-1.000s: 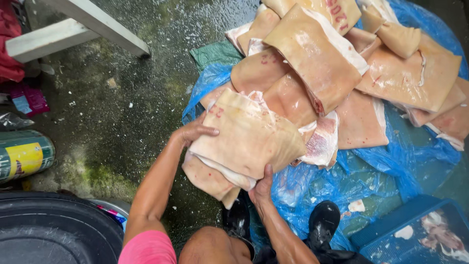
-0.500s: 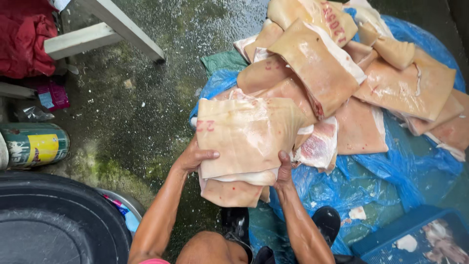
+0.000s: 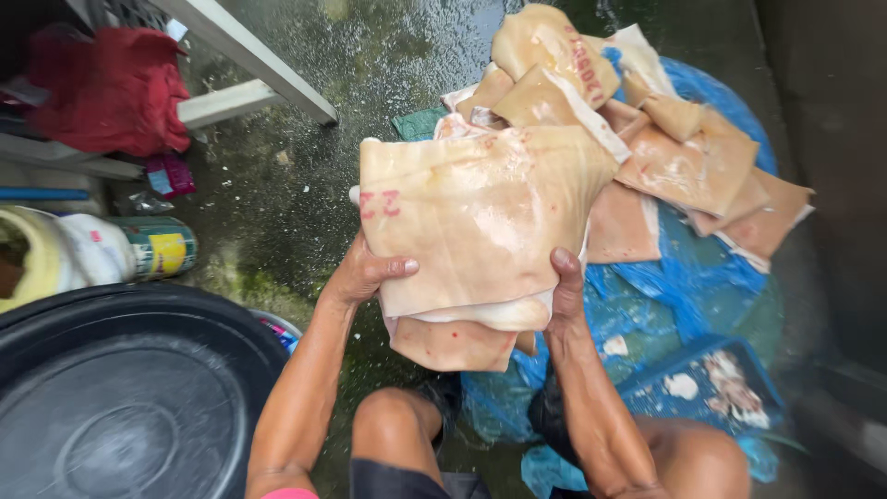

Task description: The person picks up stacks of raw meat from a blue plastic sheet, washes them by hand in a green bucket of water, and places the cleaned pieces into a blue plastic basket. The process is repeated for multiple batches of meat.

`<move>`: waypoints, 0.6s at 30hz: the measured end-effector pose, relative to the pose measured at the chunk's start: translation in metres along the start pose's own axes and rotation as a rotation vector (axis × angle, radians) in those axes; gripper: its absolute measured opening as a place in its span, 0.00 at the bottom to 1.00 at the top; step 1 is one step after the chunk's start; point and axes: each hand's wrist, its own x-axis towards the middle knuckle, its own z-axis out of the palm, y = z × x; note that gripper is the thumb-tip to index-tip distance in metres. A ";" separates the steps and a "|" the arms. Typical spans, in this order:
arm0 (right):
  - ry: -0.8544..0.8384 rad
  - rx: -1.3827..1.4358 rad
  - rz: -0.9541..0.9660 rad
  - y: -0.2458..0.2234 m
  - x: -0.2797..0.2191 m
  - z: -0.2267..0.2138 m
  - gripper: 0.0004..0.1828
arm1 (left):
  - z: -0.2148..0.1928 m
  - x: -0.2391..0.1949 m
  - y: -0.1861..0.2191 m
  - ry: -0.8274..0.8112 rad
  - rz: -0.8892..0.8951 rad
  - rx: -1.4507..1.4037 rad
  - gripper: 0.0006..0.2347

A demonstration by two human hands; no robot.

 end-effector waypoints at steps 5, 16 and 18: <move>-0.006 0.001 -0.077 -0.064 -0.076 0.098 0.53 | 0.084 -0.032 0.109 -0.106 0.017 0.007 0.42; 0.203 0.136 -0.461 -0.150 -0.289 0.175 0.50 | 0.273 -0.077 0.234 -0.462 -0.089 0.127 0.40; 0.245 0.191 -0.537 -0.153 -0.333 0.164 0.49 | 0.313 -0.089 0.229 -0.535 -0.083 0.164 0.41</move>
